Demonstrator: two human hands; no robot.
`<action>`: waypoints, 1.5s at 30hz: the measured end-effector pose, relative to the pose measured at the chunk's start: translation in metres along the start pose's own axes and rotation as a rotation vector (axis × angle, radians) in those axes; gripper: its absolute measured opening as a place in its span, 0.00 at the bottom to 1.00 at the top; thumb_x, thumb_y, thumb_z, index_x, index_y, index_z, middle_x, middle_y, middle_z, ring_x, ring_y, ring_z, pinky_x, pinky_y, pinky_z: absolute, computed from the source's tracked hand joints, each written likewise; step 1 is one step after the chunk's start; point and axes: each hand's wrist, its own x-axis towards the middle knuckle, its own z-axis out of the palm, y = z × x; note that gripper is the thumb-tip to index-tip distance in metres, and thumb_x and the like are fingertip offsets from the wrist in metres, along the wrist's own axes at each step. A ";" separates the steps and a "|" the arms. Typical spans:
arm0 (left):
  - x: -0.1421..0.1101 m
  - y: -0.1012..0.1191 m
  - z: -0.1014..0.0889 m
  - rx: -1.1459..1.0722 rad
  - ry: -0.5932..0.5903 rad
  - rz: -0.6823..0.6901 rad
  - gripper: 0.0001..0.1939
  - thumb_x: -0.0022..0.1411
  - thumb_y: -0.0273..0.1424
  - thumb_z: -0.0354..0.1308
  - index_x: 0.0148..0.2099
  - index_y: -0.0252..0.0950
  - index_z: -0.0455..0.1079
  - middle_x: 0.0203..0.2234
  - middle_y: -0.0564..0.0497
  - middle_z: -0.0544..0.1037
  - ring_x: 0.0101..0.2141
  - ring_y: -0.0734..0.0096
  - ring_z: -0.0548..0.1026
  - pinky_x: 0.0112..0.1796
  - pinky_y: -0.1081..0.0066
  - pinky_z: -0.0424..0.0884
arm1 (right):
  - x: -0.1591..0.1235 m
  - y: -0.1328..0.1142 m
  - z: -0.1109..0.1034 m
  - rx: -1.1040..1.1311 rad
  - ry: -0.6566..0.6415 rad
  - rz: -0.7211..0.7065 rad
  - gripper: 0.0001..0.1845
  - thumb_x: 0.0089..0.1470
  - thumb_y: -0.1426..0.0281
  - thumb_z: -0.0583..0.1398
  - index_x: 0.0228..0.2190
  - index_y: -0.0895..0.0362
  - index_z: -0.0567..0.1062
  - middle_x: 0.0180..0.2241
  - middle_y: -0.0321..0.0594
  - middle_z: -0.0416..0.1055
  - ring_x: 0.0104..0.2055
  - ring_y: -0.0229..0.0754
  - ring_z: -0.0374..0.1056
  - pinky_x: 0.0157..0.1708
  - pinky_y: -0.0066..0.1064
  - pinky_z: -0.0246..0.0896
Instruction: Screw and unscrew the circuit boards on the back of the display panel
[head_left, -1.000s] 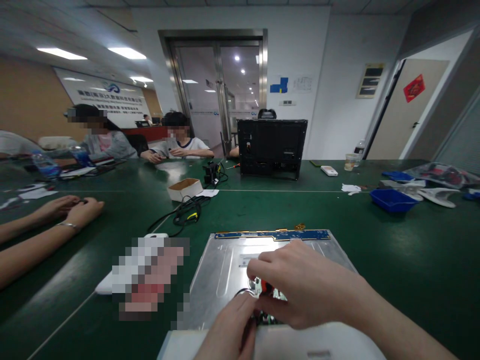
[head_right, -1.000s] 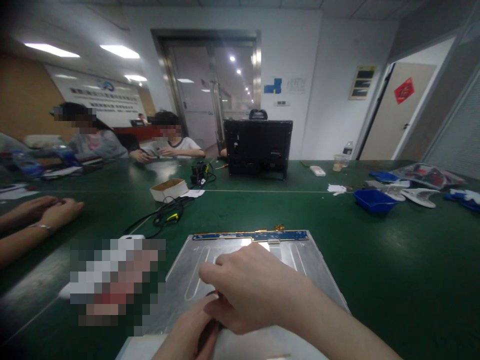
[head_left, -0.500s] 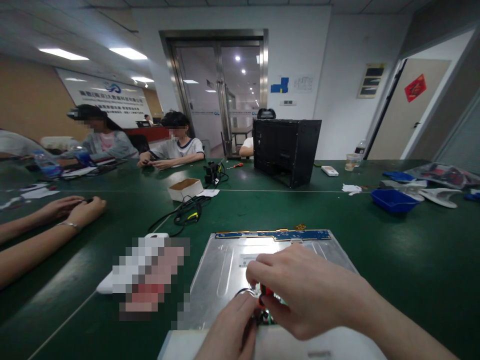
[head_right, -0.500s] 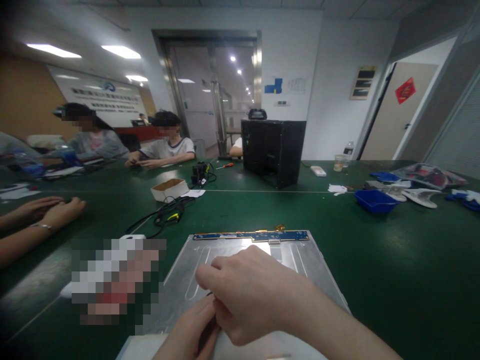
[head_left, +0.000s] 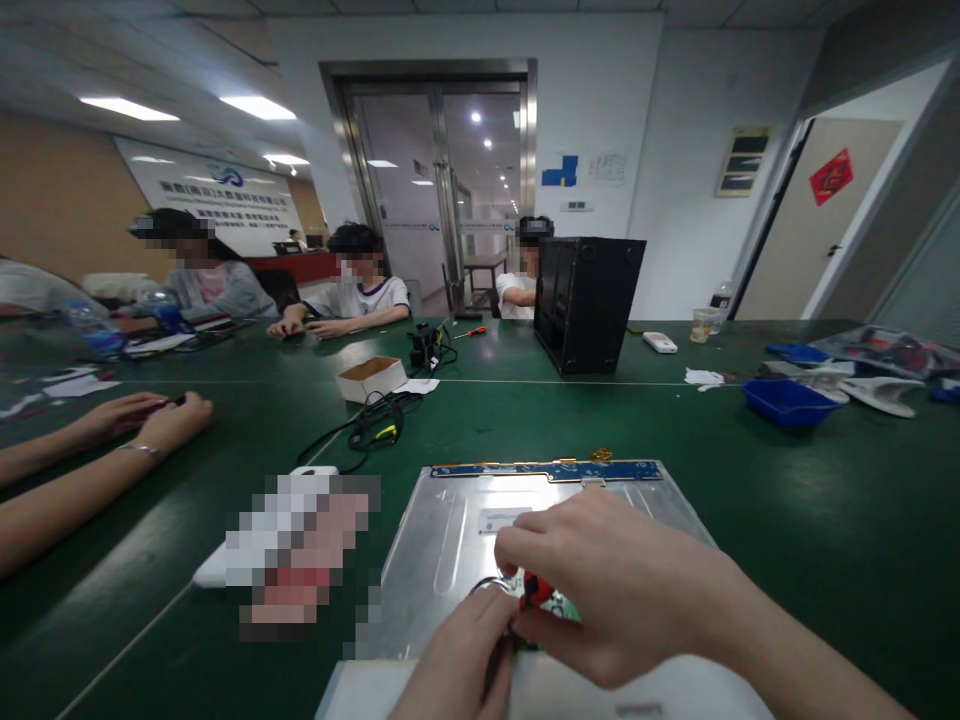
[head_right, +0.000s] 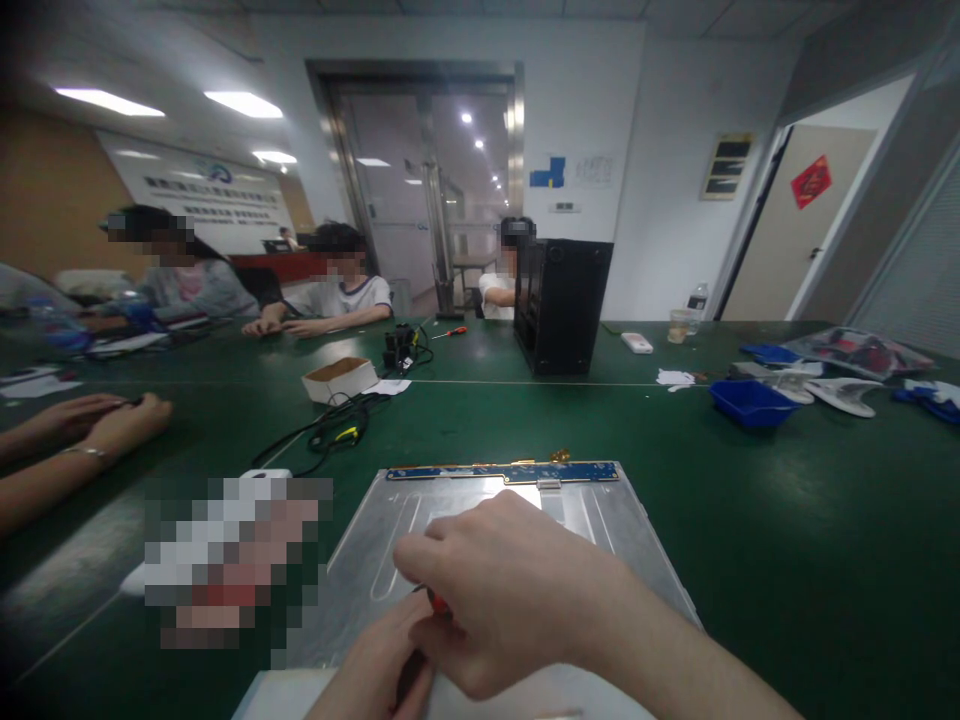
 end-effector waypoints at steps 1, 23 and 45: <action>0.000 -0.001 0.001 -0.002 0.003 0.006 0.16 0.59 0.21 0.49 0.47 0.37 0.70 0.42 0.43 0.76 0.42 0.60 0.74 0.45 0.65 0.72 | -0.001 -0.001 -0.001 0.003 0.003 -0.015 0.10 0.49 0.67 0.59 0.35 0.55 0.68 0.31 0.37 0.73 0.27 0.38 0.65 0.21 0.30 0.42; 0.000 -0.004 0.005 0.035 0.012 0.023 0.17 0.59 0.20 0.48 0.48 0.37 0.70 0.43 0.43 0.76 0.43 0.60 0.74 0.44 0.66 0.72 | -0.001 -0.001 -0.001 -0.030 -0.017 -0.014 0.10 0.49 0.68 0.59 0.35 0.56 0.67 0.33 0.37 0.72 0.28 0.38 0.65 0.21 0.30 0.42; 0.001 0.000 0.003 0.019 0.013 0.016 0.18 0.58 0.18 0.47 0.46 0.37 0.70 0.41 0.45 0.76 0.41 0.62 0.73 0.42 0.67 0.71 | -0.002 -0.001 -0.001 -0.005 -0.031 0.004 0.14 0.50 0.70 0.57 0.41 0.55 0.67 0.35 0.38 0.72 0.28 0.38 0.63 0.22 0.31 0.41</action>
